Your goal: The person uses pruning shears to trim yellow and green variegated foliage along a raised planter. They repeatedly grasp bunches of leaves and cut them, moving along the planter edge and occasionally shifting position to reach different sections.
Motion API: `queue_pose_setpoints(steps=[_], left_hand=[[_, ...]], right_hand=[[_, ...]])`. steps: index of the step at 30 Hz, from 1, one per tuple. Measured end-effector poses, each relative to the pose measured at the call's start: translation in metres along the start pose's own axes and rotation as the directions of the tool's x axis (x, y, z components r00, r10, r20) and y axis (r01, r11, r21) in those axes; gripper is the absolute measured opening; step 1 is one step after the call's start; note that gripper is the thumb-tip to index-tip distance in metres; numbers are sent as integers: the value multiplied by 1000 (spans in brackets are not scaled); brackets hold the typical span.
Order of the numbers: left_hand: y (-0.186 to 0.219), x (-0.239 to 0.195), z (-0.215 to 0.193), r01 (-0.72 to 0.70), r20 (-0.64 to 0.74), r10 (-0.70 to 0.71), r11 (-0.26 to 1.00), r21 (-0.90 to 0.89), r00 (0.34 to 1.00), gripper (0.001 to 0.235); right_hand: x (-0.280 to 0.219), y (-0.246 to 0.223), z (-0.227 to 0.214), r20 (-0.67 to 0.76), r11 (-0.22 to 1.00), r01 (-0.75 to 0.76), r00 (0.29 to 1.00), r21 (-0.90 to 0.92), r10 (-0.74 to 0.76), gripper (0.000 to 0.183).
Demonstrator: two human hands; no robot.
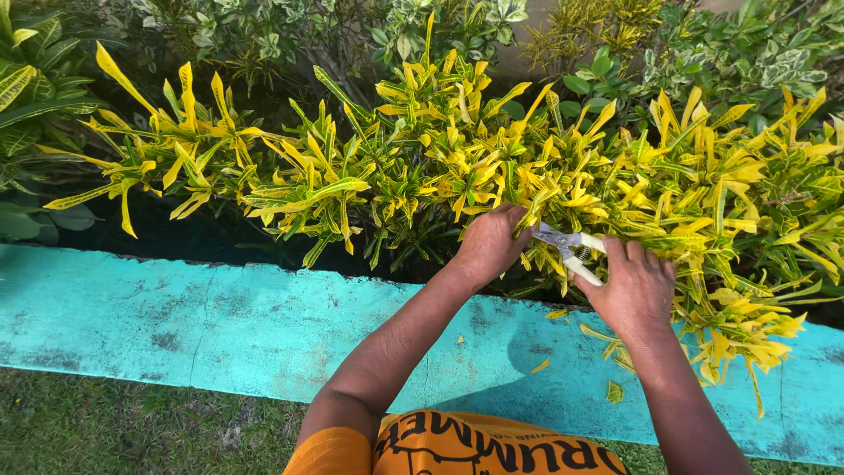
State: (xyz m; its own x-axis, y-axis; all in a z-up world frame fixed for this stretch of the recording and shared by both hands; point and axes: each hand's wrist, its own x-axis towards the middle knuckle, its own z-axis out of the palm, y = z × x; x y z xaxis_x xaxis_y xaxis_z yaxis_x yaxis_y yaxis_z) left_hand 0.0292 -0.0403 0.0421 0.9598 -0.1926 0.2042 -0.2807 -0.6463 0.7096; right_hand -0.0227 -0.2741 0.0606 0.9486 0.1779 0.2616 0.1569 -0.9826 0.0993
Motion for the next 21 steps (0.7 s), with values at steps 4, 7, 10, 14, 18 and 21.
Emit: queue_pose_setpoints(steps=[4, 7, 10, 14, 18, 21], left_hand=[[-7, -1, -3, -13, -66, 10, 999, -45, 998, 38], [-13, -1, -8, 37, -36, -38, 999, -19, 999, 40], [-13, 0, -10, 5, -84, -1, 999, 54, 996, 45], [4, -5, -5, 17, -77, -13, 999, 45, 997, 43], [15, -23, -13, -58, -161, 60, 998, 15, 985, 36], [6, -45, -32, -7, -275, 7, 1000, 1, 961, 29]], right_hand=[[2, 4, 7, 197, 998, -27, 980, -65, 40, 45], [1, 12, 6, 243, 997, -68, 969, 41, 56, 42], [-2, 25, -2, -226, 982, 166, 964, 95, -141, 67], [3, 22, -3, -101, 981, 115, 990, 154, -101, 62], [18, 2, 0, 181, 979, 11, 982, 203, -48, 54], [21, -18, -3, 33, 948, 137, 988, 288, -152, 66]])
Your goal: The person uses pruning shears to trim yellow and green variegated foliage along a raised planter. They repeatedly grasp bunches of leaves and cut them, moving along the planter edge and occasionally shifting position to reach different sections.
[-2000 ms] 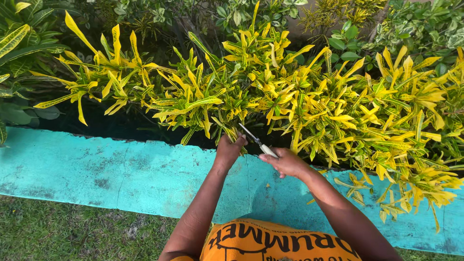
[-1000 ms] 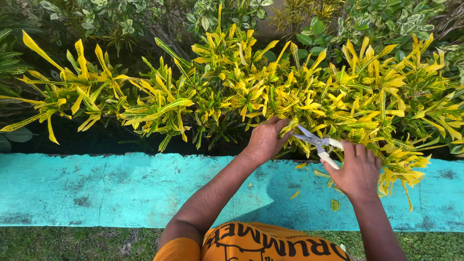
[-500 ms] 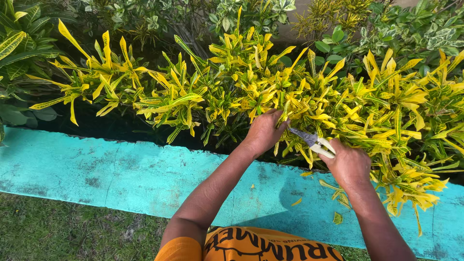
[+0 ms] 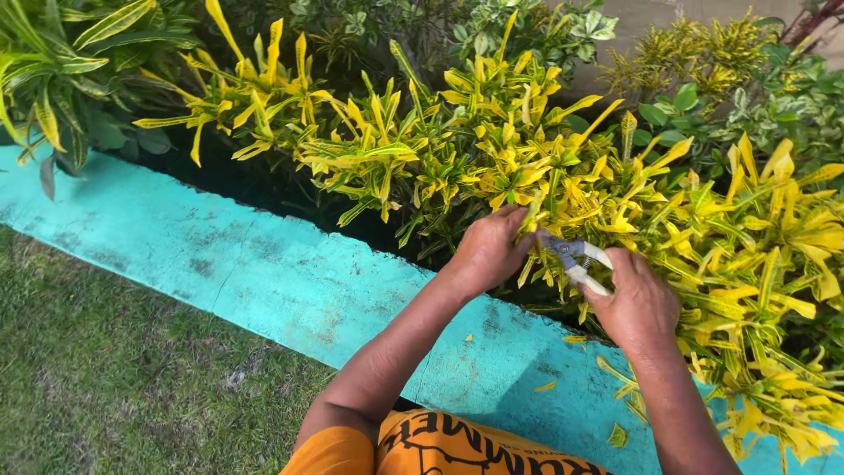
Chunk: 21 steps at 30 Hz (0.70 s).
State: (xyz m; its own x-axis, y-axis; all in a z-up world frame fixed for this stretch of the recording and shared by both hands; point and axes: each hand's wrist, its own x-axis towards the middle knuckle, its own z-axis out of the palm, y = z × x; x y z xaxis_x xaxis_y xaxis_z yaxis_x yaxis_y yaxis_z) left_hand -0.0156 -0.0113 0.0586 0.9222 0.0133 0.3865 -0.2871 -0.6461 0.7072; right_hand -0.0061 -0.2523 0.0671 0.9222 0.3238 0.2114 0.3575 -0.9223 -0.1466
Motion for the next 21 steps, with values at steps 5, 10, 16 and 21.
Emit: queue_pose_setpoints(steps=[5, 10, 16, 21], left_hand=[[-43, -27, -60, 119, -284, -73, 982, 149, 956, 30], [-102, -53, -115, 326, -393, -234, 927, 185, 889, 25], [-153, -45, -170, 389, -501, -201, 869, 306, 842, 69], [-163, 0, -185, 309, -264, -247, 924, 226, 932, 98]], right_hand=[[20, -41, -1, -64, 993, 108, 992, 39, -105, 79], [61, -75, 10, -51, 984, 176, 983, 3, -176, 80], [131, -127, 32, 21, 969, 249, 968, -1, -249, 88], [163, -177, 41, 87, 970, 242, 967, 1, -241, 84]])
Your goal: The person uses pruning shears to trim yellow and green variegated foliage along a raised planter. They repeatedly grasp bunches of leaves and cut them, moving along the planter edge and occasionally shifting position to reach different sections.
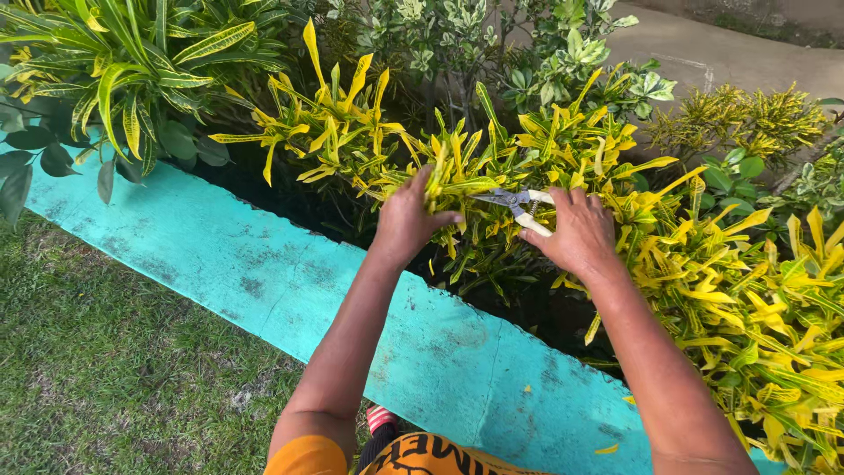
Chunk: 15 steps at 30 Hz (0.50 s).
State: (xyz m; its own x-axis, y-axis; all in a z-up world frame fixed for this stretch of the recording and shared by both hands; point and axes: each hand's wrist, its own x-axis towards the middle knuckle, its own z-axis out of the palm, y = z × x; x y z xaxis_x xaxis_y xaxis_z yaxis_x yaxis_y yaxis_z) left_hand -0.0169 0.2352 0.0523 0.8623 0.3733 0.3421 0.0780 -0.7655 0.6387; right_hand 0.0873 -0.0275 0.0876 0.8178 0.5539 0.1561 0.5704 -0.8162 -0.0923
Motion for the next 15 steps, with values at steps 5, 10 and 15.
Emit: queue_pose_setpoints(steps=[5, 10, 15], left_hand=[[7, 43, 23, -115, 125, 110, 993, 36, 986, 72], [-13, 60, 25, -126, 196, 131, 991, -36, 972, 43], [-45, 58, 6, -168, 25, 171, 981, -97, 985, 44]], right_hand=[[17, -28, 7, -11, 996, 48, 999, -76, -49, 70], [15, -43, 12, 142, 995, 43, 989, -87, -30, 42], [1, -35, -13, 194, 996, -70, 978, -59, 80, 61]])
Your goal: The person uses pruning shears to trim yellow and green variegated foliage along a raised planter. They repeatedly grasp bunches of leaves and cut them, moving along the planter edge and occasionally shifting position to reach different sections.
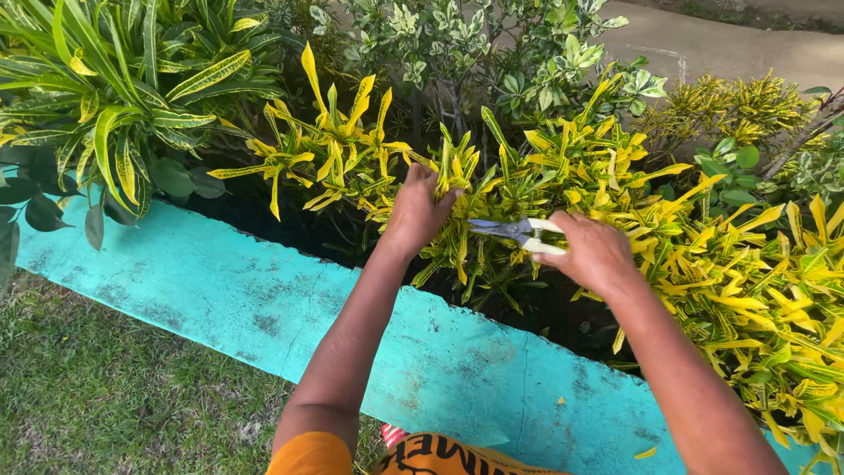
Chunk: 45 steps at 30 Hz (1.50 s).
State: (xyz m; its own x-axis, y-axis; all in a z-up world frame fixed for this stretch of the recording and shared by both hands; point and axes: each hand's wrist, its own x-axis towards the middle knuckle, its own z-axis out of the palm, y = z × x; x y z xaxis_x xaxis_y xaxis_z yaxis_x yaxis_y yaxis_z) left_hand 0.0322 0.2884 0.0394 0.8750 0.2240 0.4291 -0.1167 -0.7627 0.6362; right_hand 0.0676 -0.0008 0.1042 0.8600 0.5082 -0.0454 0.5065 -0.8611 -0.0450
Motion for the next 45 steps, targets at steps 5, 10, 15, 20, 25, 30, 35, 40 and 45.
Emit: queue_pose_setpoints(steps=[5, 10, 15, 20, 25, 30, 35, 40, 45], left_hand=[[-11, 1, -1, -10, 66, 17, 994, -106, 998, 51], [-7, 10, 3, -186, -1, 188, 973, -138, 982, 59], [9, 23, 7, 36, 312, 9, 989, -141, 950, 45], [11, 25, 3, 15, 259, 30, 985, -172, 966, 50], [0, 24, 3, 126, 231, -74, 967, -220, 970, 68], [-4, 36, 15, 158, 263, -111, 974, -161, 958, 73], [0, 47, 18, 144, 278, -115, 986, -87, 954, 68], [11, 57, 14, 134, 433, -171, 984, 115, 885, 43], [19, 58, 13, 54, 292, -53, 999, 6, 955, 39]], right_hand=[[2, 5, -22, 24, 995, -97, 995, -5, 97, 81], [21, -16, -23, 15, 999, -54, 998, 6, 54, 78], [32, -37, -15, 31, 999, 9, 999, -36, -8, 68], [24, -43, -11, 76, 995, -44, 996, -87, 51, 54], [27, -8, -32, 128, 994, -103, 986, -18, 105, 74], [43, 1, -30, 179, 984, -178, 967, -33, 181, 83], [63, -19, -23, 185, 991, -130, 974, -9, 129, 79], [58, -35, -25, 142, 996, -30, 989, -81, 41, 65], [48, -27, -38, 174, 995, -31, 984, -92, 47, 55]])
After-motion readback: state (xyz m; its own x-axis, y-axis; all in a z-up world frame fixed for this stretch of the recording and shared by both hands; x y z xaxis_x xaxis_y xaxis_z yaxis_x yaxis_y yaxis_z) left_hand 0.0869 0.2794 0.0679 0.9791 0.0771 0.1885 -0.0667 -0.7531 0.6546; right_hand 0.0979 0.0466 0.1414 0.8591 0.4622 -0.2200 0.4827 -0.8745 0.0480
